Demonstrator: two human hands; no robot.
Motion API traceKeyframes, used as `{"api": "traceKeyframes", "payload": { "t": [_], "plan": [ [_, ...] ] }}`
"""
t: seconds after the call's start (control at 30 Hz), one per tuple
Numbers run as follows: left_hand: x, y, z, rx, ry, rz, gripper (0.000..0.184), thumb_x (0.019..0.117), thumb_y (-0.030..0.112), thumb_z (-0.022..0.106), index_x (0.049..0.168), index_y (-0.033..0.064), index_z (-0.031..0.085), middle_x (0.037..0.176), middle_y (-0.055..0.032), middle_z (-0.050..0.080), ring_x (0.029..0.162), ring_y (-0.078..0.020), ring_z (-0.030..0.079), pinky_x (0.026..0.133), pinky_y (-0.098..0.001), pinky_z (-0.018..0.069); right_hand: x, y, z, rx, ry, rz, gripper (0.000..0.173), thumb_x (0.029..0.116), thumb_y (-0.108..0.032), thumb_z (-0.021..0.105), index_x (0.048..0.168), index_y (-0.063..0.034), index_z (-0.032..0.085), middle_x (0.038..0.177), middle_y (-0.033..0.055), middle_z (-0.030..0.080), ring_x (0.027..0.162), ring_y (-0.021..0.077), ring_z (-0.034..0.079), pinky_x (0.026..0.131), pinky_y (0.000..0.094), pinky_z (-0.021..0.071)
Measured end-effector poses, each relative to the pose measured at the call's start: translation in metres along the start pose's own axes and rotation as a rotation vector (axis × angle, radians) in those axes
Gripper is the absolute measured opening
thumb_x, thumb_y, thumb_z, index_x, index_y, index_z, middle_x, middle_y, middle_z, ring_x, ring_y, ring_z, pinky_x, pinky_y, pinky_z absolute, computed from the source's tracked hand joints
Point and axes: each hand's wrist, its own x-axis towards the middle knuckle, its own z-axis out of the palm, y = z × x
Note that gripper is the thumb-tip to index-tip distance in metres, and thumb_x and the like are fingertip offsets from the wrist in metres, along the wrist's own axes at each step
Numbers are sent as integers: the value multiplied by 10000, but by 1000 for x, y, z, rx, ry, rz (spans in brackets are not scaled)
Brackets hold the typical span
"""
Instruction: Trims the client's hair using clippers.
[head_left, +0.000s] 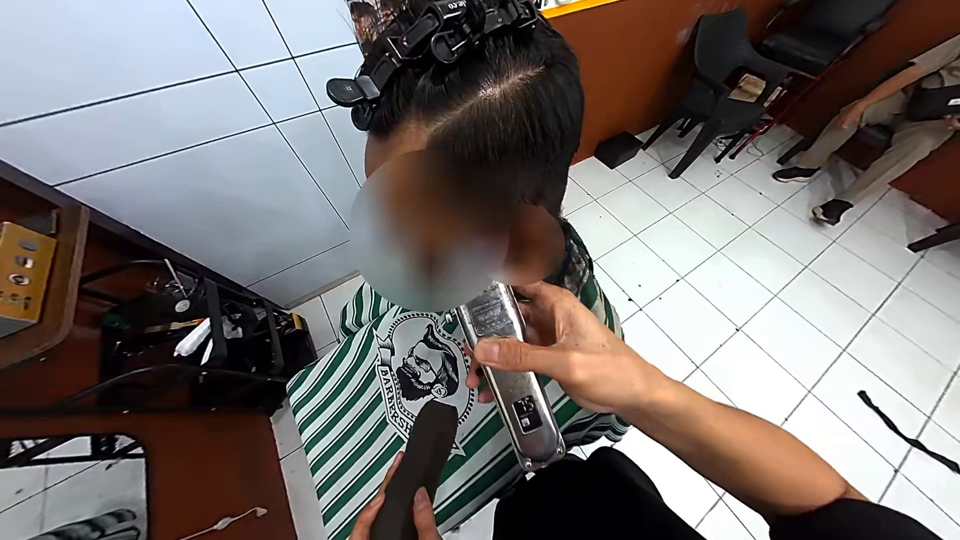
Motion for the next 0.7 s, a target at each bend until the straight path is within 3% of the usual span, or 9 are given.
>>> {"api": "traceKeyframes", "payload": {
  "t": [0.17, 0.5, 0.7],
  "plan": [
    [1, 3, 2, 1, 2, 12, 329, 939, 173, 681, 1241, 173, 550, 1213, 82, 711, 1152, -85, 688, 1009, -281, 575, 3, -13, -3, 23, 27, -25, 455, 931, 18, 638, 1345, -27, 456, 1011, 160, 706, 800, 256, 753, 718, 389, 667],
    [1, 2, 3, -1, -7, 13, 329, 945, 182, 681, 1246, 176, 549, 1205, 87, 714, 1150, -80, 687, 1005, -272, 574, 12, -14, -8, -11, -36, -132, 561, 916, 27, 656, 1420, -32, 417, 1050, 179, 697, 841, 279, 749, 745, 406, 664],
    [1, 2, 2, 4, -15, 10, 328, 947, 185, 681, 1248, 172, 551, 1207, 72, 716, 1158, -98, 687, 1014, -288, 571, 6, -2, -9, 87, -36, -30, 499, 940, 3, 631, 1394, -22, 426, 1023, 173, 701, 812, 264, 749, 743, 395, 663]
  ]
}}
